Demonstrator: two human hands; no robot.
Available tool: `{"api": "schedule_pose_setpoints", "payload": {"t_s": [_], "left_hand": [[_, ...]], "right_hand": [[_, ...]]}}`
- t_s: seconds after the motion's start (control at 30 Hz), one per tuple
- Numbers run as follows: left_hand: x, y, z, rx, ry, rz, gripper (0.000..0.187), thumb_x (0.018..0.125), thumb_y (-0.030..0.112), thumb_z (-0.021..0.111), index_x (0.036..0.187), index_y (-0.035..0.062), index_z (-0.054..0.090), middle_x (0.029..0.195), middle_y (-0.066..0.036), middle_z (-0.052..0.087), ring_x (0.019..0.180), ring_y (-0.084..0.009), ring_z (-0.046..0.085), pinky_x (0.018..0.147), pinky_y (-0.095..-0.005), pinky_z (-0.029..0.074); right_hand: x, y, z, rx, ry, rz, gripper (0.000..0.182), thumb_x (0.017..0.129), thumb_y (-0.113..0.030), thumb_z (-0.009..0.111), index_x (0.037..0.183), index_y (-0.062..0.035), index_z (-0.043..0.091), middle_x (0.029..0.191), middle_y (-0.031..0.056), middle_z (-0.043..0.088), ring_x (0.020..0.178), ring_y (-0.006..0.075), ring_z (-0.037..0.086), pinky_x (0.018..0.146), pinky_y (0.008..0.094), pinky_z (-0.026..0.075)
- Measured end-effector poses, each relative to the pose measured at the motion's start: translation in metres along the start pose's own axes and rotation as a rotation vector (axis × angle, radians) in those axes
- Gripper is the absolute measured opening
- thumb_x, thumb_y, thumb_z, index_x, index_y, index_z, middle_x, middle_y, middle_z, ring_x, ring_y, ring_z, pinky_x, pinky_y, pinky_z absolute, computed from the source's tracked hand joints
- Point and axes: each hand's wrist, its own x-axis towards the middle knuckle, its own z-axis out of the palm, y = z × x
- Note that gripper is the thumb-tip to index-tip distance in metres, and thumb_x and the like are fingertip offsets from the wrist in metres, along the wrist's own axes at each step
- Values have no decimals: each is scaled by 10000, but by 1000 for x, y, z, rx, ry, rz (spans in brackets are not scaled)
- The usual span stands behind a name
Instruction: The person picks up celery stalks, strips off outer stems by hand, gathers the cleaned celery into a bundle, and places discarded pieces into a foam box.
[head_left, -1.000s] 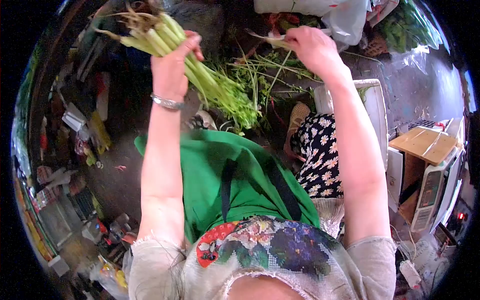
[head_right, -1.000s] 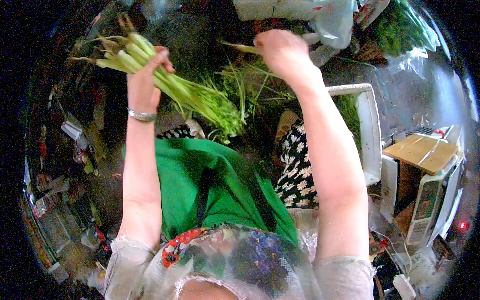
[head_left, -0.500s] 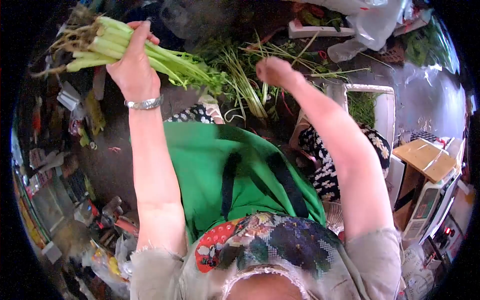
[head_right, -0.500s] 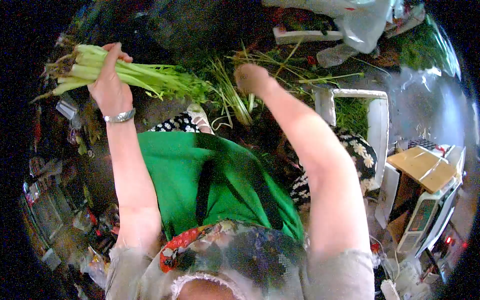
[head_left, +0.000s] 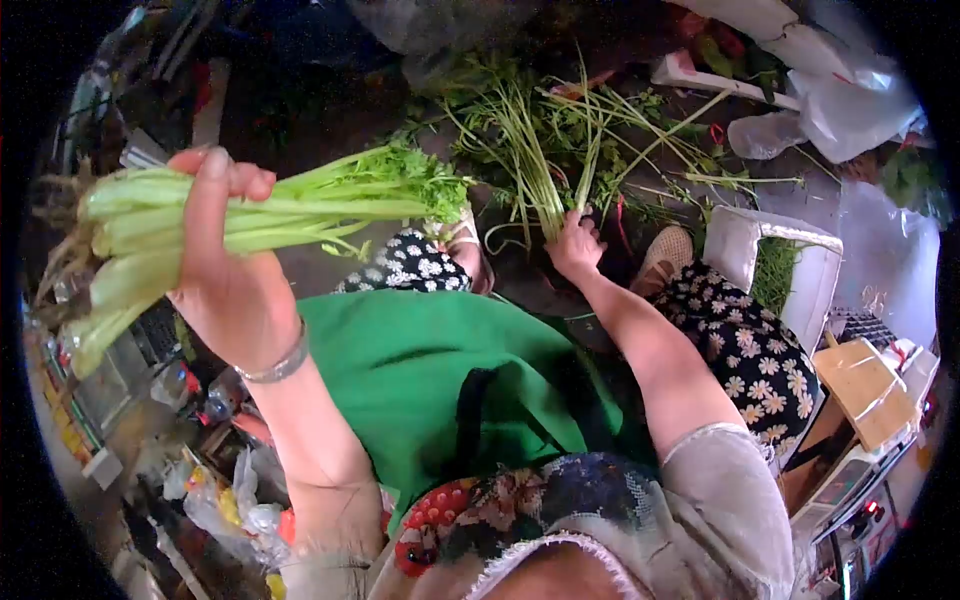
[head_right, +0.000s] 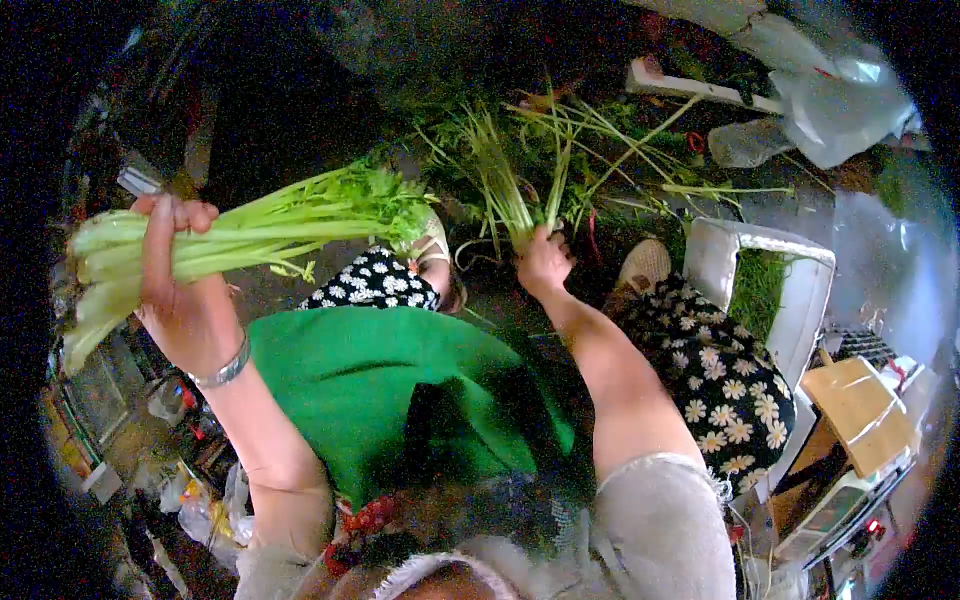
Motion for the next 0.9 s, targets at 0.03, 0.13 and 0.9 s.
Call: {"api": "schedule_pose_setpoints", "payload": {"t_s": [0.03, 0.13, 0.9], "left_hand": [[0, -2, -4, 3, -8, -15, 123, 845, -14, 584, 961, -39, 554, 761, -85, 551, 703, -163, 534, 696, -307, 456], [-1, -3, -7, 39, -26, -17, 116, 860, 0, 569, 967, -41, 555, 765, -85, 547, 724, -161, 533, 703, -310, 460], [-28, -3, 51, -25, -570, -221, 203, 756, 16, 709, 945, 24, 635, 876, -29, 650, 675, -96, 585, 608, -235, 487]], "right_hand": [[6, 2, 3, 3, -1, -3, 691, 697, -264, 753, 1248, -80, 379, 1251, 199, 425, 1140, 389, 462, 889, 563, 392], [12, 2, 0, -41, -41, -24, 605, 726, -275, 710, 1242, -147, 423, 1260, 199, 416, 1143, 399, 453, 933, 559, 363], [-130, -49, -345, -572, 461, -577, 202, 767, -127, 530, 915, -11, 606, 902, 191, 648, 927, 358, 615, 747, 443, 493]]}}
